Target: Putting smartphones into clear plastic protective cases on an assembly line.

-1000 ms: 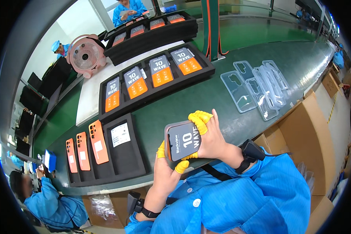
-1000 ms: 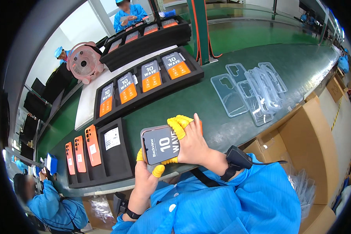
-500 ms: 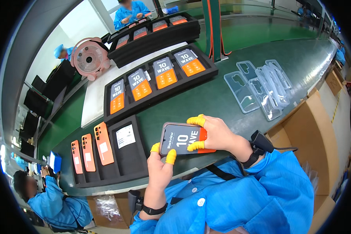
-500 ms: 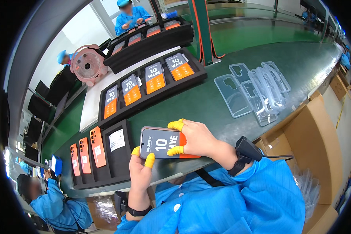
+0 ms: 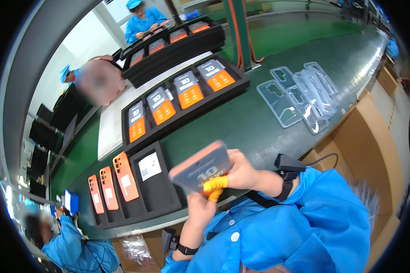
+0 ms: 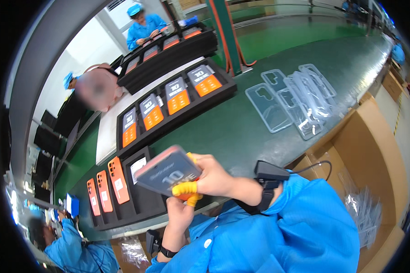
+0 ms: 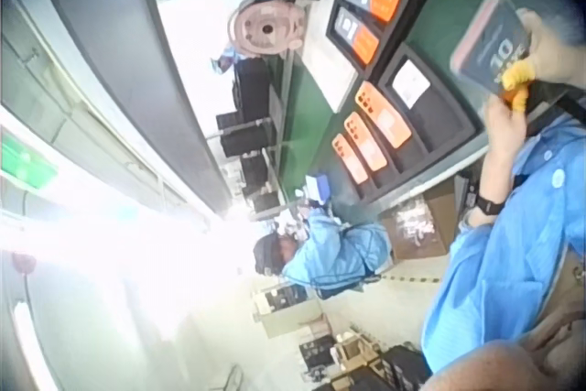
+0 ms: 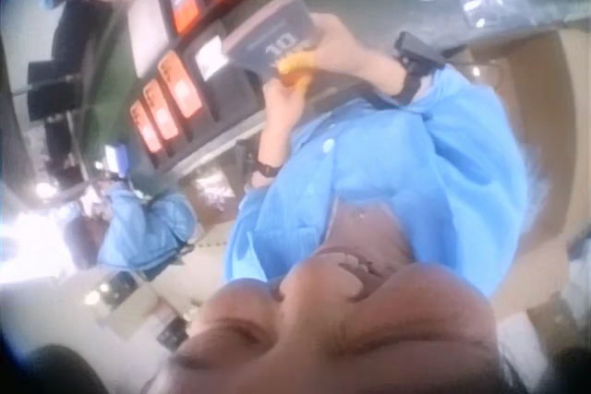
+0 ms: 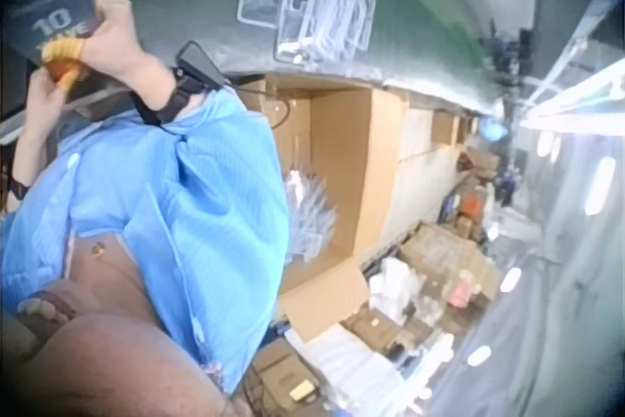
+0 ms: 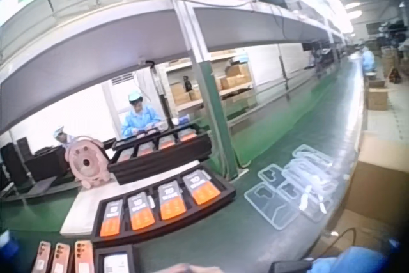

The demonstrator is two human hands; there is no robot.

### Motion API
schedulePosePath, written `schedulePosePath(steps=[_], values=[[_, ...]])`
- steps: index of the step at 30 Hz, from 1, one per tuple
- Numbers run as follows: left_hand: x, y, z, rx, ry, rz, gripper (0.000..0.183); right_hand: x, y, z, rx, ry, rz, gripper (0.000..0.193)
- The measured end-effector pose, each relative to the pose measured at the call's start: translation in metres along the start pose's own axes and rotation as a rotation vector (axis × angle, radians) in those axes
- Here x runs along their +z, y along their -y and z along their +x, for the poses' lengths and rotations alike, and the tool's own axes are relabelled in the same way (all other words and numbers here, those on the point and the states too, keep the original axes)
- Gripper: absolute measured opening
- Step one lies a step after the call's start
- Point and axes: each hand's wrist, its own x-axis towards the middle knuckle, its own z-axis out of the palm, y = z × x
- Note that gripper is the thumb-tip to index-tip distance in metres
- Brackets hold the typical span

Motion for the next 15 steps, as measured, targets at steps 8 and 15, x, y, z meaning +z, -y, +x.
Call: schedulePosePath(steps=[8, 15], values=[[-0.079, 0.01, -0.028, -0.173, -0.079, -0.415, 0.016, -0.048, 0.01, 0.009, -0.26, -0.193, -0.993, 0.066], [-0.166, 0.064, -0.039, -0.597, -0.141, -0.323, 0.027, -0.161, -0.003, -0.02, 0.341, -0.619, -1.718, 0.036]])
